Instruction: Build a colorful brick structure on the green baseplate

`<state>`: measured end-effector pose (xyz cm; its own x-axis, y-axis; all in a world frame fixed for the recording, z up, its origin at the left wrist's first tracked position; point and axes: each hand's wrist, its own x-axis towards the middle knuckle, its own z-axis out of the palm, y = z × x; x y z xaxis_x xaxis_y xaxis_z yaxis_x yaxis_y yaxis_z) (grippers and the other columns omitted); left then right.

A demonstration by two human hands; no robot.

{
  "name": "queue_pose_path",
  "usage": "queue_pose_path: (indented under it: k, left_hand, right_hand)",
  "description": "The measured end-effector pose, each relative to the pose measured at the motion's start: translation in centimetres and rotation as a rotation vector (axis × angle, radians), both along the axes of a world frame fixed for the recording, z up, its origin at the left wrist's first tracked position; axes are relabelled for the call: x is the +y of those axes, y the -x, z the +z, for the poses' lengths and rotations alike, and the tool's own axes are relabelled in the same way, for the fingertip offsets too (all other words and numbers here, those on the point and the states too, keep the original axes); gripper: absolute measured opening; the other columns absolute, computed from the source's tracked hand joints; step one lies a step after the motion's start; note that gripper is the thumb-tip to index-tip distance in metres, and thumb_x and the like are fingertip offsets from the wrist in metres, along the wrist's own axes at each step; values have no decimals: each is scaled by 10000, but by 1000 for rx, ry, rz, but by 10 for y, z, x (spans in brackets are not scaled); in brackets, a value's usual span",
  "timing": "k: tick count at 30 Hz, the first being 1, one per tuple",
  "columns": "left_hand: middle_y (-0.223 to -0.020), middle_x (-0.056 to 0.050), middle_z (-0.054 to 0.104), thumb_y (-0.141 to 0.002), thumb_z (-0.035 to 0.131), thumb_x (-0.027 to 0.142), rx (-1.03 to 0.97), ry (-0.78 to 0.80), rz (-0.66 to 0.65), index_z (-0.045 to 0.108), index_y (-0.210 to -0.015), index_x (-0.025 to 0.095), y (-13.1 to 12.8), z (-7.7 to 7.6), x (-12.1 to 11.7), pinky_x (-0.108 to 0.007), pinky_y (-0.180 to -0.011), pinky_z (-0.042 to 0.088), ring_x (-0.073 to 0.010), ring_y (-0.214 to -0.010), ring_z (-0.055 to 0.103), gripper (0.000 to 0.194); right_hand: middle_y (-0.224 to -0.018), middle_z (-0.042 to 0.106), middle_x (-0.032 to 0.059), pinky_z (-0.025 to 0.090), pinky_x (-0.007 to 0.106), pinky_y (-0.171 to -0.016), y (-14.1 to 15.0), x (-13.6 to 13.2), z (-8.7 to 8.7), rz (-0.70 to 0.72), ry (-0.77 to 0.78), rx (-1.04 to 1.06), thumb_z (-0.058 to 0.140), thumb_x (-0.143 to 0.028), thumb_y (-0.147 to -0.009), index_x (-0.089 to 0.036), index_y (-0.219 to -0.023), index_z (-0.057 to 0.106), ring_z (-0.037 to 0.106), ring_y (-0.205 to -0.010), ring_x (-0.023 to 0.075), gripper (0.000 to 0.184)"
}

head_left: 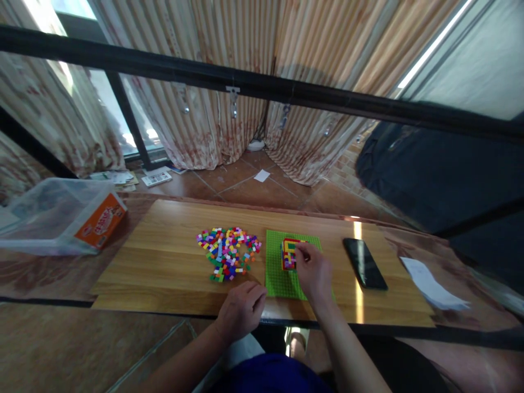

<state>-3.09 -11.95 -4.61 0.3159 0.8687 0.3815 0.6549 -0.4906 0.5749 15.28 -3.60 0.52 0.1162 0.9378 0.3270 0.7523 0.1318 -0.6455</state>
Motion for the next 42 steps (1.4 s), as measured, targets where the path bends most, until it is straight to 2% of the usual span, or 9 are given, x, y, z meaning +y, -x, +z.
queue_pose_path:
  k: [5, 9, 15, 25, 31, 36, 39, 42]
  left_hand:
    - [-780, -46, 603, -892, 455, 130, 13, -27, -6, 584, -850, 179, 0, -1, 1, -266, -657, 463, -154, -741, 583, 145]
    - [-765, -41, 599, -880, 456, 120, 38, -45, -13, 575, -847, 182, 0, 1, 1, -269, -631, 445, -153, -717, 575, 138]
    - [-739, -31, 588, -874, 466, 127, 54, -36, 7, 561, -804, 185, -1, 3, -1, -266, -598, 410, -148, -680, 557, 132]
    - [-754, -33, 595, -868, 479, 122, 56, -33, -1, 571, -831, 181, -1, 2, 0, -267, -608, 415, -151, -693, 559, 115]
    - [-756, -35, 593, -876, 469, 124, 60, -39, 0, 568, -826, 180, 0, 1, -1, -267, -623, 427, -151, -705, 561, 124]
    - [-737, -33, 584, -876, 461, 115, 59, -64, 19, 557, -796, 179, -1, 1, 0, -267, -601, 417, -150, -683, 555, 140]
    - [-731, -34, 583, -882, 456, 119, 62, -64, 24, 559, -793, 177, -2, -1, 0, -270, -611, 427, -153, -686, 557, 148]
    - [-747, -40, 590, -889, 459, 127, 61, -43, 27, 575, -820, 177, -1, -3, 0, -270, -624, 442, -159, -705, 569, 145]
  right_hand:
    - [-894, 686, 71, 454, 290, -777, 41, 10, -2, 280, 32, -125, 462, -176, -880, -189, -924, 689, 619, -841, 186, 232]
    - [-874, 668, 68, 432, 270, -788, 63, 22, -11, 361, 117, -260, 470, -141, -888, -200, -901, 703, 603, -844, 180, 240]
    - [-857, 658, 73, 427, 278, -787, 71, 34, -23, 395, 154, -391, 482, -111, -871, -207, -842, 696, 596, -825, 191, 236]
    - [-862, 642, 65, 410, 272, -828, 72, 31, -25, 398, 191, -327, 500, -91, -837, -186, -811, 647, 585, -877, 185, 176]
    - [-904, 646, 75, 407, 269, -846, 73, 32, -26, 395, 216, -330, 522, -111, -850, -172, -863, 655, 586, -915, 186, 147]
    - [-910, 666, 84, 418, 269, -822, 77, 26, -17, 369, 259, -313, 524, -137, -868, -170, -849, 663, 604, -904, 189, 144]
    - [-908, 687, 60, 432, 263, -793, 73, 13, -5, 341, 189, -153, 497, -159, -889, -183, -891, 667, 622, -861, 175, 172]
    - [-883, 700, 33, 453, 258, -761, 57, -2, 7, 343, 122, 38, 498, -204, -892, -202, -893, 674, 637, -806, 159, 176]
